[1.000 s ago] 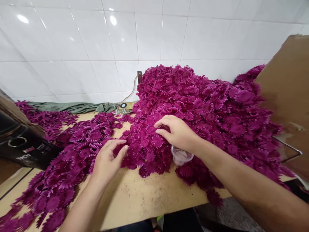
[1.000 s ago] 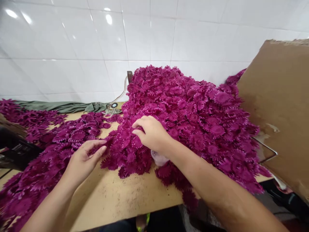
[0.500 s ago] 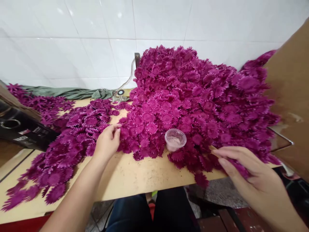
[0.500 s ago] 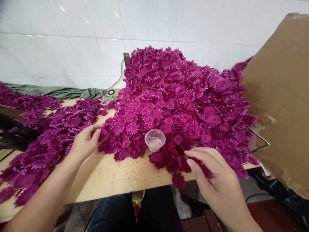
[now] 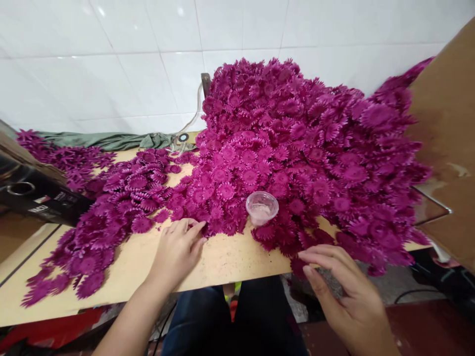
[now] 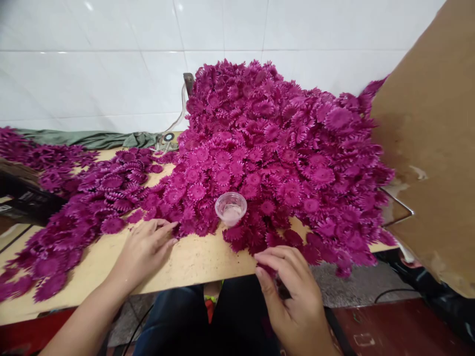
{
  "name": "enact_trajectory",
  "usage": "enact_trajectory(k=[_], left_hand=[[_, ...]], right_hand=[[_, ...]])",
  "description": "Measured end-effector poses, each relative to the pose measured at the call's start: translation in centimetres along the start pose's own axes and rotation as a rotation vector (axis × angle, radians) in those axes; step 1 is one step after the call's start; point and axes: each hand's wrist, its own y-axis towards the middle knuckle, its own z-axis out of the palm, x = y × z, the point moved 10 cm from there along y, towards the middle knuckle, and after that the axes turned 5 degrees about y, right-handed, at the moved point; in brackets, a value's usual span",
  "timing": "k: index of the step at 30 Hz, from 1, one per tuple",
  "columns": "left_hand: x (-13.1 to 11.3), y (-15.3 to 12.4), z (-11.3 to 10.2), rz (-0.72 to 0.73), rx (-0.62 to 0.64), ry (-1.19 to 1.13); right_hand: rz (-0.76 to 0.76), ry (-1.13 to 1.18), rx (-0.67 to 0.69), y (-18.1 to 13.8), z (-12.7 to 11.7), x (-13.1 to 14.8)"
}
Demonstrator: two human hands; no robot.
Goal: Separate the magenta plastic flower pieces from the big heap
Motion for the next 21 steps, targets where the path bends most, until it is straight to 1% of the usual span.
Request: enact_trajectory(k=[3, 6, 9, 11, 13, 15, 16, 18, 20, 21], left_hand=[[0.3, 0.6, 0.5, -0.027, -0.012, -0.026], [1.2, 1.1, -0.1, -0.088, -0.051, -0.118], [3.6, 0.9, -1.0, -0.275, -0.106, -0.285], [5.0, 0.4, -1.5, -0.406, -0.141, -0.419], [5.3, -0.1, -1.7, -0.472, -0.168, -0.544], [4.5, -0.4, -1.8, -0.481, -0.173, -0.648], [4.0, -0.5, -1.7, -0.481, -0.162, -0.699], [2.7, -0.8, -1.1, -0.484, -0.115, -0.812], [1.7, -1.1, -0.5, -0.497, -0.076, -0.933], [1.5, -1.3, -0.3, -0.503, -0.068, -0.982]], right_hand=[[-0.005, 0.024, 0.01, -0.2, 0.5, 0.1], [0.007, 0.03, 0.038, -0.7, 0.8, -0.3], [0.025, 0.06, 0.048, -1.0, 1.1, -0.2], [0.042, 0.126, 0.052, -0.8, 1.9, 0.6], [0.045, 0.237, 0.096, -0.2, 3.8, 2.2], [0.063, 0.362, 0.183, 0.6, 6.9, 3.8], [0.112, 0.408, 0.229, 1.0, 8.7, 4.2], [0.263, 0.495, 0.352, 1.5, 12.6, 4.3], [0.361, 0.572, 0.424, 1.8, 15.6, 4.3], [0.389, 0.611, 0.438, 2.0, 16.7, 4.4]])
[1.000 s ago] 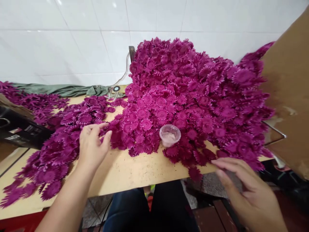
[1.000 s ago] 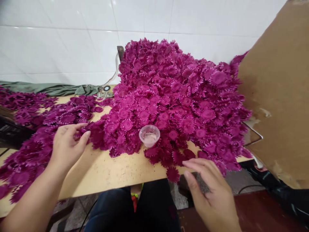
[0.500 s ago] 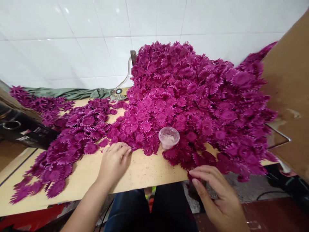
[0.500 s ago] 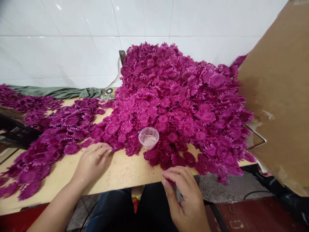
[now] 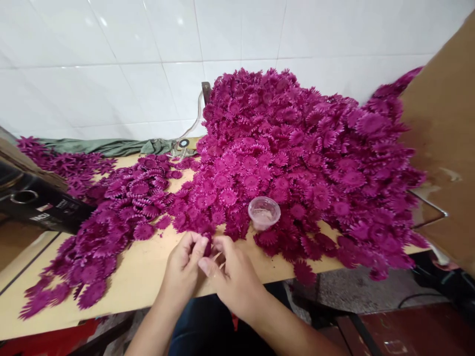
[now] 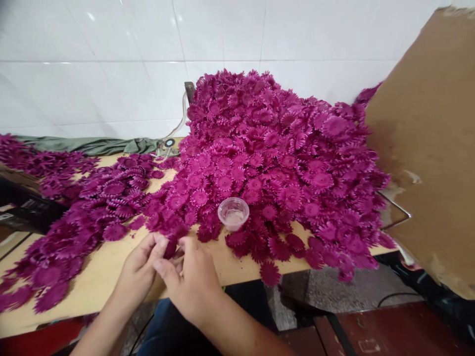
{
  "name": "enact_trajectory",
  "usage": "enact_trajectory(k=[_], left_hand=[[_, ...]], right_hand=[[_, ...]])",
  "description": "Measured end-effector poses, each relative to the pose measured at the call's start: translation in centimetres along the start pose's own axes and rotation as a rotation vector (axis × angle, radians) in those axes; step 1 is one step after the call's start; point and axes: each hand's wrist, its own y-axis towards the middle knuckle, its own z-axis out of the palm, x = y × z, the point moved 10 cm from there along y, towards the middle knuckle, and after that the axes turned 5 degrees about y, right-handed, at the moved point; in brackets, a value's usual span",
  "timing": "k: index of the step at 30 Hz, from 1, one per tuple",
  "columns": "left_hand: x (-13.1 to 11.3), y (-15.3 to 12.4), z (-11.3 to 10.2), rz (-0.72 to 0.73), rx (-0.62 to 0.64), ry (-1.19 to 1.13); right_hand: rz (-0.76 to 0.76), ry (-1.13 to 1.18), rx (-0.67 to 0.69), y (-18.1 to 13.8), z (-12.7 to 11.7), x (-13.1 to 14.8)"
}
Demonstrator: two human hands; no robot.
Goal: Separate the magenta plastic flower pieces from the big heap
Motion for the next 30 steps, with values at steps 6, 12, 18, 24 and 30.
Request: enact_trajectory(k=[6, 12, 18, 24, 30], left_hand=[[0.3, -0.3, 0.1, 0.046, 0.076, -0.087], [0.8, -0.2, -1.8, 0.066, -0.07, -0.099], [1.6, -0.2, -0.1, -0.074, 0.061, -0.113], [3.3, -0.3, 1.0, -0.201, 0.144, -0.255], [3.1, 0.4, -0.8, -0.137, 0.012, -0.273]], right_hand=[[0.067, 0.267, 0.003, 1.9, 1.5, -1.9], [0.122, 0.35, 0.019, 2.4, 1.3, -2.4], [0.048, 0.069, -0.071, 2.5, 0.5, -2.2], [-0.016, -0.077, -0.122, 2.7, 0.7, -1.9], [-0.046, -0.116, -0.053, 2.6, 0.6, -0.5]])
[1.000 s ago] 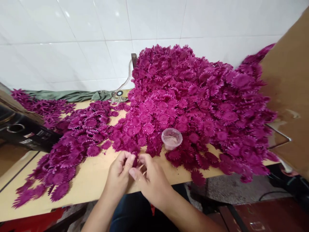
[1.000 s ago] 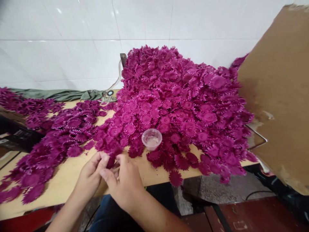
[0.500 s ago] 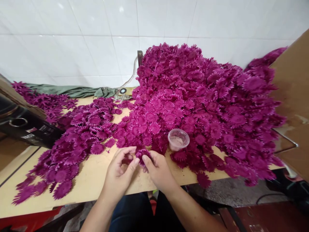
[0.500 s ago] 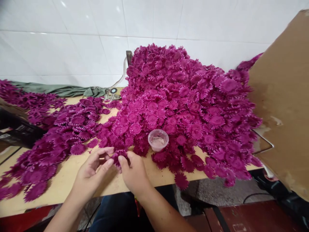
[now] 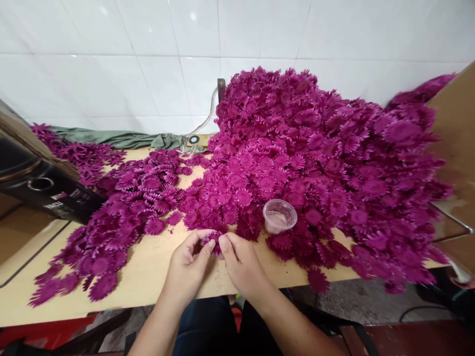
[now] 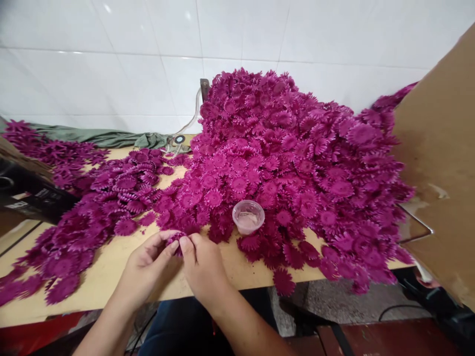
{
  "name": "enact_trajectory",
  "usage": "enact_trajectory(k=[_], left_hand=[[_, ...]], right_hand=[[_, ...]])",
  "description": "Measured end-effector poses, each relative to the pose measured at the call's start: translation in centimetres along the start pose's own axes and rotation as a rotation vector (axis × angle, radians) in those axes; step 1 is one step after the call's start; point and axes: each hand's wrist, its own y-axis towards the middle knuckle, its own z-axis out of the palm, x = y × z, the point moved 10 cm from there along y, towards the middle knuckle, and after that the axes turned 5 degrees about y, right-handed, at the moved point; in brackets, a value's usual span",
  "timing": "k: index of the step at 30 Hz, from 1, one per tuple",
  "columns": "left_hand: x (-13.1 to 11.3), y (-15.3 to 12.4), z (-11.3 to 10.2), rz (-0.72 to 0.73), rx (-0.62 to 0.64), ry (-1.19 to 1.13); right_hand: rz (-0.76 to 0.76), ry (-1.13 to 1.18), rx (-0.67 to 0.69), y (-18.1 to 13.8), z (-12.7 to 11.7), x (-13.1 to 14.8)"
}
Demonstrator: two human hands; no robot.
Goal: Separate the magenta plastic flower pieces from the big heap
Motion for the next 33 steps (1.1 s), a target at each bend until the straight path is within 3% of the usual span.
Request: enact_trajectory(k=[4, 12, 18, 24, 29, 33], left_hand=[[-0.7, 0.4, -1.6, 0.008, -0.143, -0.032], [-1.1, 0.1, -0.9, -0.02, -0.099, -0.072], [-0.4, 0.6, -1.3, -0.03, -0.087, -0.112], [-1.7, 0.2, -1.2, 0.017, -0.087, -0.051], [-2.9, -0.1, -1.6, 0.144, -0.116, 0.109], [-2.4, -0.2, -1.5, 0.157, -0.097, 0.072]], right_hand=[[-0.017, -0.11, -0.084, -0.4, -1.7, 1.1], [-0.185, -0.142, -0.14, -0.5, -1.3, 3.4], [-0.116, -0.042, -0.012, 0.7, -0.1, 3.1], [0.058, 0.126, 0.313, 1.3, 3.1, 1.4], [0.076, 0.296, 0.338, 1.7, 3.7, 1.0], [0.02, 0.282, 0.32, 2.0, 3.2, 1.5]])
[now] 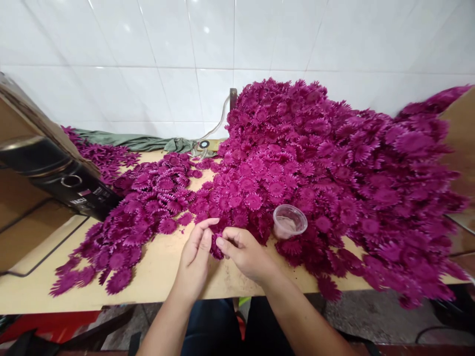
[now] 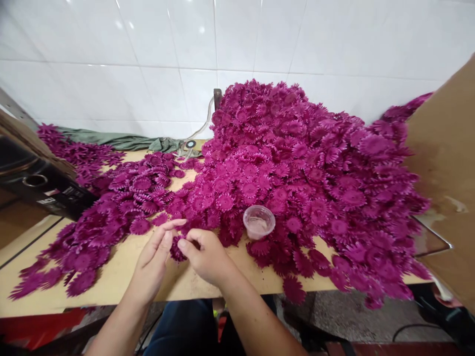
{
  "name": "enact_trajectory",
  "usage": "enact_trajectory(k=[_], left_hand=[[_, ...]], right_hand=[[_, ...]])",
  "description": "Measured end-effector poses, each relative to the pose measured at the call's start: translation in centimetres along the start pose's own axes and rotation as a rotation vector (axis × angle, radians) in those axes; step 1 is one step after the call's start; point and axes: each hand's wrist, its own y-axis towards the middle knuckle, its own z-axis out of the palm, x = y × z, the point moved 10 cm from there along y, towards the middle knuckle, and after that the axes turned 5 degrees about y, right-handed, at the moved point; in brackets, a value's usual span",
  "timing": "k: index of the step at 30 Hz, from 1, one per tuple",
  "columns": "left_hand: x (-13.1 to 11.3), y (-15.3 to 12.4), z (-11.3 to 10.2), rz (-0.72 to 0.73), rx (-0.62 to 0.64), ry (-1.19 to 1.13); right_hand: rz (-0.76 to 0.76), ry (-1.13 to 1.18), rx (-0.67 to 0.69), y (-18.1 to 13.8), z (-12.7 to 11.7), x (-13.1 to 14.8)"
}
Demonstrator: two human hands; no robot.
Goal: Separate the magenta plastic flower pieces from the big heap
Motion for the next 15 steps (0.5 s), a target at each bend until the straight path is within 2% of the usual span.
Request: enact_trajectory(k=[6, 11, 15], left_hand=[[1.3, -0.3, 0.1, -0.149, 0.033, -0.318], [2.8, 0.0, -1.1, -0.322, -0.129, -0.632], [2.9, 0.5, -2.4, -0.333, -0.222, -0.679]], right_hand=[[-0.029, 0.188, -0.031, 0.0, 0.0, 0.3], [-0.073, 0.347, -0.075, 0.0, 0.6, 0.4], [-0.09, 0.416, -0.116, 0.5, 0.6, 0.4]])
